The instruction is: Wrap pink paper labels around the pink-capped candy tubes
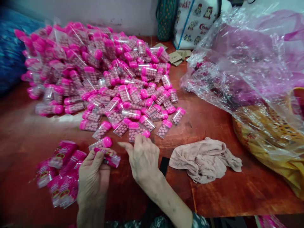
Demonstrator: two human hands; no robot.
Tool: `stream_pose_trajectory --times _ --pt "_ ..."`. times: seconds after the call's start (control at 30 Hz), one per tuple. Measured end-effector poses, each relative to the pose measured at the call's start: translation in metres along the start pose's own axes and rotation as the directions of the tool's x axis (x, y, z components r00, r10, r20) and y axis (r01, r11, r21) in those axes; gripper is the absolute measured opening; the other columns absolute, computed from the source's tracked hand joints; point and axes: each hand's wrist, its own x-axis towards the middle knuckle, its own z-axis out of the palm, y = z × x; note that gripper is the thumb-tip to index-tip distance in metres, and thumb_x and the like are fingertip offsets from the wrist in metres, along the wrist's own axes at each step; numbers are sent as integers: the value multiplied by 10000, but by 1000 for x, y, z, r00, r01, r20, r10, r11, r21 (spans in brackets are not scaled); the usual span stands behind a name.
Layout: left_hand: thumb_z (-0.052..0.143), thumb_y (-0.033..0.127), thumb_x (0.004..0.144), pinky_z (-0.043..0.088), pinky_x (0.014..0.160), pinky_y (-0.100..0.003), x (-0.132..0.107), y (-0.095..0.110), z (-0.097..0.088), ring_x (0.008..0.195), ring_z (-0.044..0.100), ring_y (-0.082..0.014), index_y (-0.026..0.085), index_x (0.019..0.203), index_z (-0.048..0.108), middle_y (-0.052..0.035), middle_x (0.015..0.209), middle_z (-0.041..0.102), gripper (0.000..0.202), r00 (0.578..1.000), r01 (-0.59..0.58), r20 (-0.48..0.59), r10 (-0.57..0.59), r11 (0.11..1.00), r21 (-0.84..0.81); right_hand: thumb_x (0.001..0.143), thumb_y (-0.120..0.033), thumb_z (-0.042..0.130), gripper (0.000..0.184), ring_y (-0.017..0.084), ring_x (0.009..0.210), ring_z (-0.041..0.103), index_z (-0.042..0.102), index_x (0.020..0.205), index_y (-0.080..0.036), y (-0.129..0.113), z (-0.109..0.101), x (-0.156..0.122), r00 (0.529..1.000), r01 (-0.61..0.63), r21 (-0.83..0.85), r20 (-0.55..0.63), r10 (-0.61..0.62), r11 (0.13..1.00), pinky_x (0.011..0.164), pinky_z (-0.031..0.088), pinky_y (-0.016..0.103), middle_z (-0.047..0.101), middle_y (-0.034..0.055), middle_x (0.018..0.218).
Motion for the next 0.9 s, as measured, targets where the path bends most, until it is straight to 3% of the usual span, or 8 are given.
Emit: stream_pose_trajectory --times 0.1,0.23,0.33,0.4,0.5,0.63,0.9 --pt "790 199 525 501 562 -173 5 5 1 555 596 -91 110 713 658 -4 608 659 246 1000 -19 19 19 999 -39 841 -396 528 375 254 677 610 519 1080 -107 -6 24 15 999 -14 -191 -35 7 981 501 415 290 649 161 819" --pt "783 259 552 511 605 -200 10 8 0 596 609 -104 121 716 651 -8 642 664 252 1000 17 22 -15 995 -100 846 -282 522 416 265 780 612 434 1203 -87 -8 38 19 999 -4 -105 -34 1 994 580 455 314 641 175 922" --pt "793 271 535 515 628 -214 15 9 -1 617 613 -109 127 696 635 -2 666 663 267 998 53 -28 -58 985 -164 818 -264 552 339 216 712 615 490 1124 -131 -3 24 10 997 -79 154 24 77 985 612 458 298 651 87 823" --pt "788 259 549 513 638 -210 17 10 -2 632 614 -106 127 687 629 0 670 662 248 997 63 -41 -72 978 -198 793 -282 584 299 161 599 591 516 1059 -163 0 7 2 984 -169 374 112 136 912 560 449 256 632 16 716" --pt "750 243 616 506 667 -202 18 10 0 655 617 -97 135 690 626 7 677 666 180 998 37 -35 -45 976 -217 749 -267 631 316 134 605 586 521 1033 -185 -2 -18 -14 957 -268 579 253 142 770 544 459 220 638 -3 727" --pt "746 274 620 504 641 -221 13 6 8 639 620 -108 147 707 619 5 679 669 199 999 42 7 -42 984 -173 694 -234 671 338 117 583 577 552 1009 -199 -10 -30 -31 937 -317 628 325 130 711 529 472 200 632 -22 705" --pt "746 289 613 511 685 -281 1 -2 20 629 634 -132 156 740 616 -15 685 694 225 998 6 59 0 995 -97 659 -178 675 361 123 560 593 617 1015 -186 -6 -24 -35 971 -230 600 200 134 767 516 494 193 653 -15 697"
